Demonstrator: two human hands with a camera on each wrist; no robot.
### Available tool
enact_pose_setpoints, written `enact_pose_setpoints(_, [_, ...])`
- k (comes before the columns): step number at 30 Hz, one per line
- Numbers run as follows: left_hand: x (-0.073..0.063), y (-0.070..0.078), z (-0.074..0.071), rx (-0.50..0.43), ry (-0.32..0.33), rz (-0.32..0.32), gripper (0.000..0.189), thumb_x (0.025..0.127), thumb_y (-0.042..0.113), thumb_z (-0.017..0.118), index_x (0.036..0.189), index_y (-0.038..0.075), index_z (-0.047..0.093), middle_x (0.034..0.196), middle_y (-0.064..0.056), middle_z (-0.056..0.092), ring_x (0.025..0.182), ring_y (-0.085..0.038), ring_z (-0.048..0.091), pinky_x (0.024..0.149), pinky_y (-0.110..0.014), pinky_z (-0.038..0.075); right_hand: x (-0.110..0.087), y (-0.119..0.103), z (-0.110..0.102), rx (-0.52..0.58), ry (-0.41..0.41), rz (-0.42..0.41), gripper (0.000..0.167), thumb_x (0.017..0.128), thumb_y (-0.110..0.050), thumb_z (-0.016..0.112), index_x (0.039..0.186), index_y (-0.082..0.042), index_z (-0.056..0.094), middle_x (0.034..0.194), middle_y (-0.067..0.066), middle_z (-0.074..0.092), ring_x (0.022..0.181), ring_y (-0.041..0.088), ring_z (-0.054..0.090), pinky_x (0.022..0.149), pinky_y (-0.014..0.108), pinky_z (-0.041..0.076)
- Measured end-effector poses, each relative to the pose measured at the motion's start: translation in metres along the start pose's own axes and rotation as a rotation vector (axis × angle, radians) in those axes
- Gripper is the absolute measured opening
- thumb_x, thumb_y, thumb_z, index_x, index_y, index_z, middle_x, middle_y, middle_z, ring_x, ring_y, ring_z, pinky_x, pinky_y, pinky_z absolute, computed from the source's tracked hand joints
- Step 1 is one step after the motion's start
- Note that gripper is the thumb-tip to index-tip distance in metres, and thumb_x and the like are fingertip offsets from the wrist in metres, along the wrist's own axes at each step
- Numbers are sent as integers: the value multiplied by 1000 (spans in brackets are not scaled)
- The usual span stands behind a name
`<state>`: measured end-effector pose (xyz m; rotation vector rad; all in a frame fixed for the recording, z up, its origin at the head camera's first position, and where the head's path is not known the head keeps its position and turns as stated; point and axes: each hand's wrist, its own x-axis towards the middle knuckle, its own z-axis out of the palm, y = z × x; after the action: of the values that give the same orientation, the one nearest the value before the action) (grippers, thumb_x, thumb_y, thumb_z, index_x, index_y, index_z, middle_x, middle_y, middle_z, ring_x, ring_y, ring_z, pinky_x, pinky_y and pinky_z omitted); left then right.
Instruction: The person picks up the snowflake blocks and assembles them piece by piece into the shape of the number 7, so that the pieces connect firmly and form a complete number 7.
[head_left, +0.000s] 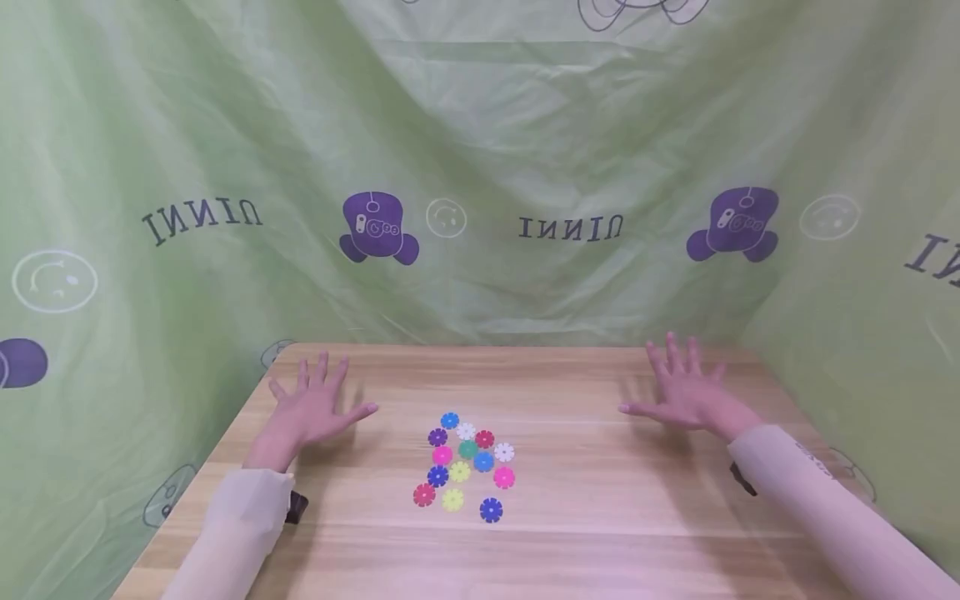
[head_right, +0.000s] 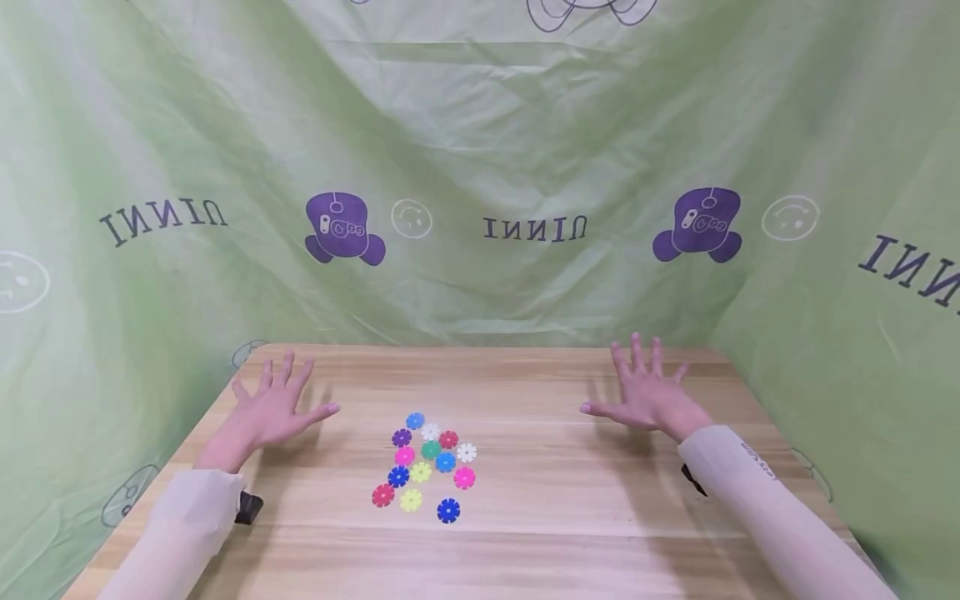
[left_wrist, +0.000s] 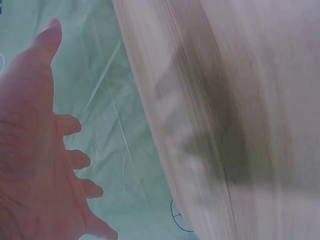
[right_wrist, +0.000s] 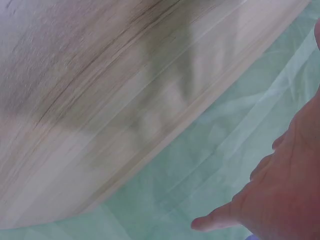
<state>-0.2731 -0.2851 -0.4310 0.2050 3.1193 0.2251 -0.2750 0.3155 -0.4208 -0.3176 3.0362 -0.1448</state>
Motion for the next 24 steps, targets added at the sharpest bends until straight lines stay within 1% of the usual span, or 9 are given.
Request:
enact_pose_setpoints(4, [-1, 4, 0, -20, 13, 12, 112, 93, 85, 45, 170, 12, 9, 174, -30, 0, 154, -67, 0, 107, -95, -6, -2, -4, -1, 29, 12, -11, 126, 90, -86, 50, 167, -4, -7, 168, 33, -22, 149, 70, -18, 102, 92, -8])
enact_pose_setpoints(6, [-1, 7, 0, -33, 21, 17, 111, 93, 84, 46, 169, 12, 10, 174, -30, 3, 154, -67, 4, 109, -94, -3, -3, -8, -3, 48, 14, -17, 126, 89, -86, 51, 168, -6, -7, 169, 32, -22, 149, 70, -18, 105, 91, -6])
enact_pose_setpoints(9, [-3, 10, 0, -45, 32, 25, 113, 93, 85, 45, 169, 8, 12, 172, -33, 14, 153, -67, 14, 113, -91, 8, -6, -17, -5, 58, 24, -37, 127, 88, -87, 51, 168, -6, -4, 170, 32, -18, 151, 70, -10, 112, 89, 2])
enact_pose_setpoints(12, [-6, 13, 1, -54, 46, 45, 114, 93, 85, 44, 168, 5, 13, 167, -36, 25, 150, -67, 24, 113, -86, 27, -8, -28, -5, 49, 34, -62, 127, 87, -89, 50, 168, -5, 1, 171, 34, -11, 152, 70, 0, 116, 86, 13])
enact_pose_setpoints(13, [-7, 15, 1, -67, 49, 56, 113, 94, 84, 45, 168, 4, 13, 166, -37, 27, 149, -67, 25, 112, -84, 31, -9, -32, -5, 46, 42, -72, 127, 87, -89, 50, 168, -4, 3, 172, 34, -8, 152, 69, 2, 117, 85, 15])
enact_pose_setpoints(15, [-8, 19, 2, -106, 51, 77, 112, 95, 82, 46, 167, 2, 13, 164, -39, 30, 148, -67, 28, 110, -81, 38, -10, -39, -4, 49, 57, -90, 126, 87, -88, 52, 168, -3, 6, 172, 35, -4, 153, 68, 6, 118, 84, 17])
enact_pose_setpoints(18, [-9, 26, 3, -189, 30, 96, 111, 96, 79, 48, 167, 0, 14, 163, -41, 28, 148, -65, 30, 110, -79, 40, -10, -48, -4, 67, 69, -109, 124, 88, -87, 53, 168, -2, 9, 172, 35, 1, 154, 65, 7, 119, 82, 19])
enact_pose_setpoints(21, [-11, 32, 3, -262, -2, 99, 106, 97, 77, 50, 164, -1, 22, 162, -42, 29, 147, -62, 33, 111, -78, 40, -10, -57, -5, 118, 64, -135, 122, 90, -84, 54, 167, -1, 9, 173, 34, 3, 156, 63, 6, 122, 80, 18])
enact_pose_setpoints(24, [-13, 36, 3, -318, -11, 111, 97, 99, 71, 53, 160, -2, 35, 159, -37, 39, 143, -57, 43, 112, -73, 44, -10, -65, -7, 178, 71, -166, 118, 92, -79, 57, 167, -1, 11, 173, 33, 8, 157, 61, 9, 123, 77, 20])
